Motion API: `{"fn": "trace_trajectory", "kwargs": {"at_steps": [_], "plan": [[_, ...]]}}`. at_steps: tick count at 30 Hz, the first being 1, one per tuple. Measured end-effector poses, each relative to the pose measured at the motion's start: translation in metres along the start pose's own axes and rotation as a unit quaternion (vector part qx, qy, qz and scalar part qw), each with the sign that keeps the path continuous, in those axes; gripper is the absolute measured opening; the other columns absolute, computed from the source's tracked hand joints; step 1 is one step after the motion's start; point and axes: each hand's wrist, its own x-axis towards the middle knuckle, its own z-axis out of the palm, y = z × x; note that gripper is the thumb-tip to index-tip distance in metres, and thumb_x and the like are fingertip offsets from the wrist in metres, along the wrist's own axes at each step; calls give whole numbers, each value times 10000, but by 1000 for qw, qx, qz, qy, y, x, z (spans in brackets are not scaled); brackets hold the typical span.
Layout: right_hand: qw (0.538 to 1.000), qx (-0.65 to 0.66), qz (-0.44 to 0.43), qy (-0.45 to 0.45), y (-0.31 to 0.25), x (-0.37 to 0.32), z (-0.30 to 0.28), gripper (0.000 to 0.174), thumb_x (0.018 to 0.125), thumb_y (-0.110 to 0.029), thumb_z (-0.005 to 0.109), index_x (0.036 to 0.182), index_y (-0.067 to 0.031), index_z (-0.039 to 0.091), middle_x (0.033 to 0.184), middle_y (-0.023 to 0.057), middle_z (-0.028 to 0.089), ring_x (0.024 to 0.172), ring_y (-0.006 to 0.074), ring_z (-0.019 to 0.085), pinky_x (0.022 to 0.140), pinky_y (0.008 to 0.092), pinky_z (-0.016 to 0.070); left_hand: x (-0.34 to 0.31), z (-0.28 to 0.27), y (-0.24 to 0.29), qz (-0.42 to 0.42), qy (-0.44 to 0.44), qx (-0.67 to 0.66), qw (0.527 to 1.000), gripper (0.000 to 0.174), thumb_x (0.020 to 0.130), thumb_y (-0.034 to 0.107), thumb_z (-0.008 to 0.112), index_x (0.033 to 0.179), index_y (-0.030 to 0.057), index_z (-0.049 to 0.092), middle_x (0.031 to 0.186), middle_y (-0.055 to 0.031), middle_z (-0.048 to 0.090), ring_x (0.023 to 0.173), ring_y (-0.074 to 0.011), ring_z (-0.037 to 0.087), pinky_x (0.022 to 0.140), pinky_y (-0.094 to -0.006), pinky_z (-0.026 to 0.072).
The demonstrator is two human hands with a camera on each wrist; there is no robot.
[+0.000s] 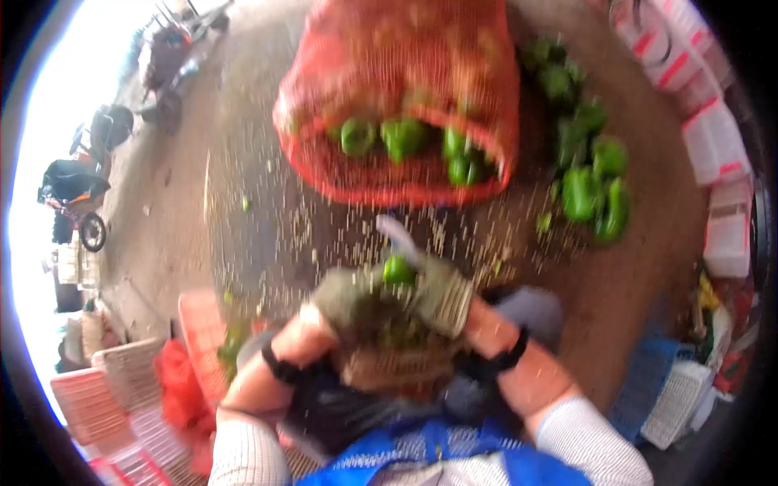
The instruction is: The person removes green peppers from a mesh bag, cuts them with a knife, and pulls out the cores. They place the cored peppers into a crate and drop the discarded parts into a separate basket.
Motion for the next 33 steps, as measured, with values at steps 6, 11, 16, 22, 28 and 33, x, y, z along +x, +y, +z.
{"fn": "trace_trajectory", "kwargs": {"at_steps": [6,11,16,22,28,33], "plan": [[990,-126,17,57,-1,-9,5,578,891,-186,753,1386,-37,494,1170,51,653,1025,118,587,936,284,491,5,27,-51,-25,-12,-139,990,468,878,406,713,1264,167,601,876,-91,693,806,-238,676,753,-381,550],[981,-167,42,87,13,-10,3,502,853,-254,791,1268,-57,589,1037,59,689,937,117,621,840,290,517,1,1,10,30,-4,118,993,447,839,352,742,1216,159,597,976,-122,703,855,-342,689,742,-410,555],[981,-167,29,91,16,-7,5,511,840,-266,803,1262,-64,596,1030,53,691,933,120,624,854,292,513,-3,4,10,16,23,94,995,407,863,311,704,1231,168,605,976,-144,702,870,-360,692,739,-420,559],[978,-174,57,100,18,-4,5,539,826,-270,815,1272,-62,594,1054,43,689,946,119,622,867,293,512,3,3,9,-8,-4,136,991,365,888,286,665,1215,134,606,1005,-154,703,930,-360,687,783,-402,551],[977,-180,59,100,18,-3,4,618,821,-251,821,1335,-37,550,1103,49,674,991,111,607,910,286,501,5,-6,21,-29,-36,102,994,342,885,259,678,1188,113,615,1062,-142,697,964,-298,686,827,-376,535],[987,-129,14,94,22,-4,4,589,833,-284,809,1336,-87,573,1121,44,667,1014,117,595,930,288,478,7,14,-22,36,-7,-34,999,335,876,208,701,1187,116,619,1056,-108,704,956,-201,668,848,-343,522]]}}
